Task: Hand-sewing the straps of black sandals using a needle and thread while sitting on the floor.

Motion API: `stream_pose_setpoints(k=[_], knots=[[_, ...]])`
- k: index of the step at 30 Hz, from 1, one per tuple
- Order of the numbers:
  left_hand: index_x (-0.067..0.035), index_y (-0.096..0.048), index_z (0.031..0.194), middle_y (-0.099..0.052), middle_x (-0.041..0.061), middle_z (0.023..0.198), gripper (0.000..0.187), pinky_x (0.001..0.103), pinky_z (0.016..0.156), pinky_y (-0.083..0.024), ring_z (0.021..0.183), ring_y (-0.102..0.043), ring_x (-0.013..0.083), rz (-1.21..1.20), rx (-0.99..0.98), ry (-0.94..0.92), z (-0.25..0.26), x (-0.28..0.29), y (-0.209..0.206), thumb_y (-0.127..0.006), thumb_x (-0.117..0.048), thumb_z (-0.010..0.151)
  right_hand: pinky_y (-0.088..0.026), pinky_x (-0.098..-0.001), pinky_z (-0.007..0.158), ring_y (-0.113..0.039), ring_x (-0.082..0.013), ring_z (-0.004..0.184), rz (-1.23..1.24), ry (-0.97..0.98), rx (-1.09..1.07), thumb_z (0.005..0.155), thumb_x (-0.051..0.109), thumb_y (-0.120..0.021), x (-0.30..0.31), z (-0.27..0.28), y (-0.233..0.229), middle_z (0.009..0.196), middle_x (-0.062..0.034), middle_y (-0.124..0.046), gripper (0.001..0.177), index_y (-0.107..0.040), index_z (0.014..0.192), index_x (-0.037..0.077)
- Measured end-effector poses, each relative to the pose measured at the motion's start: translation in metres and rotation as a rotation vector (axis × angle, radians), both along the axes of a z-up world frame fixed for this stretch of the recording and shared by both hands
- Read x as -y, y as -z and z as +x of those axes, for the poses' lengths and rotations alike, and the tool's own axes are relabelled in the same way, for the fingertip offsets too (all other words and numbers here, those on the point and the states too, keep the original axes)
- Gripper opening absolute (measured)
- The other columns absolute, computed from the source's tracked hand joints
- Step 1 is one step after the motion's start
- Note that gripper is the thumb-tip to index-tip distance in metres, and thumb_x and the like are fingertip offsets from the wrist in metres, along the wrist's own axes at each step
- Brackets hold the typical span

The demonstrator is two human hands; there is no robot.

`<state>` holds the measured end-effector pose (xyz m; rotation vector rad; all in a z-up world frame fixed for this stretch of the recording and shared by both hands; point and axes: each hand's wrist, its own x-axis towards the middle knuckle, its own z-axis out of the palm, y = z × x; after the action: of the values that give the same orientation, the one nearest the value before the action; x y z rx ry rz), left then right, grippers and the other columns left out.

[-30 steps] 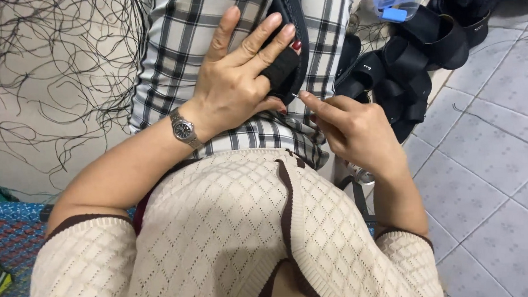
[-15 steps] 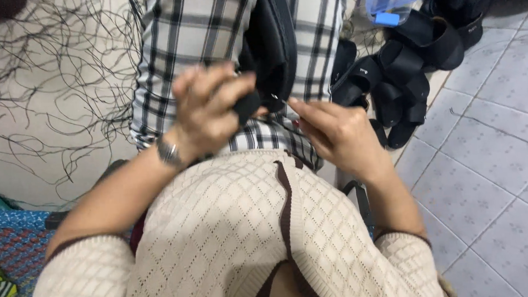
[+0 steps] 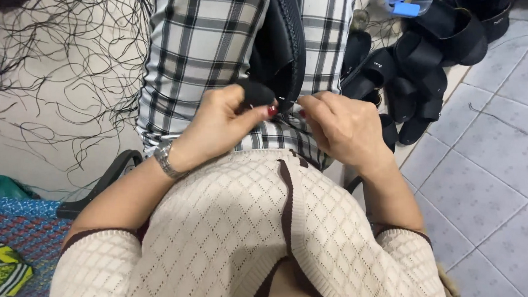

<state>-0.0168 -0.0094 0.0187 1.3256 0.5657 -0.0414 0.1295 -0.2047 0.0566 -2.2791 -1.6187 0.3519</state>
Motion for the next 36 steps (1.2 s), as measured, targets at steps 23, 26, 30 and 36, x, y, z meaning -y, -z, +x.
stream_pose_setpoints(k=[23,26,30,36], knots=[[-0.005,-0.072,0.094,-0.070,0.008,0.080,0.016,0.035,0.055,-0.053,0.063,-0.066,0.0258,0.423,0.374,0.068,0.023,0.018,0.031,-0.083,-0.016,0.088,-0.047,-0.0345,0.059,-0.059,-0.0199,0.058,0.217,0.201,-1.029,0.087,0.005,-0.078,0.054,0.019,0.067,0.073,-0.0131,-0.070,0.004,-0.075,0.086,0.003],[-0.001,-0.072,0.088,-0.068,0.015,0.076,0.012,0.039,0.057,-0.054,0.068,-0.068,0.0368,0.433,0.348,0.192,0.012,0.016,0.041,-0.076,-0.011,0.092,-0.037,-0.0224,0.049,-0.046,-0.0040,0.052,0.154,0.241,-1.067,0.083,0.007,-0.080,0.073,0.032,0.077,0.056,-0.0030,-0.062,0.003,-0.078,0.085,0.006],[0.001,-0.069,0.087,-0.066,0.015,0.076,0.014,0.039,0.060,-0.054,0.070,-0.067,0.0374,0.506,0.297,0.289,0.005,-0.007,0.004,-0.074,-0.010,0.094,-0.039,-0.0282,0.043,-0.049,-0.0121,0.045,0.102,0.149,-1.054,0.084,-0.005,-0.065,0.024,0.016,0.024,0.061,-0.0153,-0.068,0.018,-0.076,0.096,0.002],[0.001,-0.064,0.074,-0.054,0.011,0.053,0.022,0.036,0.046,-0.045,0.051,-0.059,0.0270,0.289,0.102,0.225,-0.001,-0.026,-0.022,-0.078,-0.010,0.086,-0.050,-0.0265,0.047,-0.062,-0.0161,0.047,0.414,0.101,-0.307,0.084,0.009,-0.077,0.012,-0.035,0.063,0.063,0.0017,-0.069,0.016,-0.082,0.100,0.008]])
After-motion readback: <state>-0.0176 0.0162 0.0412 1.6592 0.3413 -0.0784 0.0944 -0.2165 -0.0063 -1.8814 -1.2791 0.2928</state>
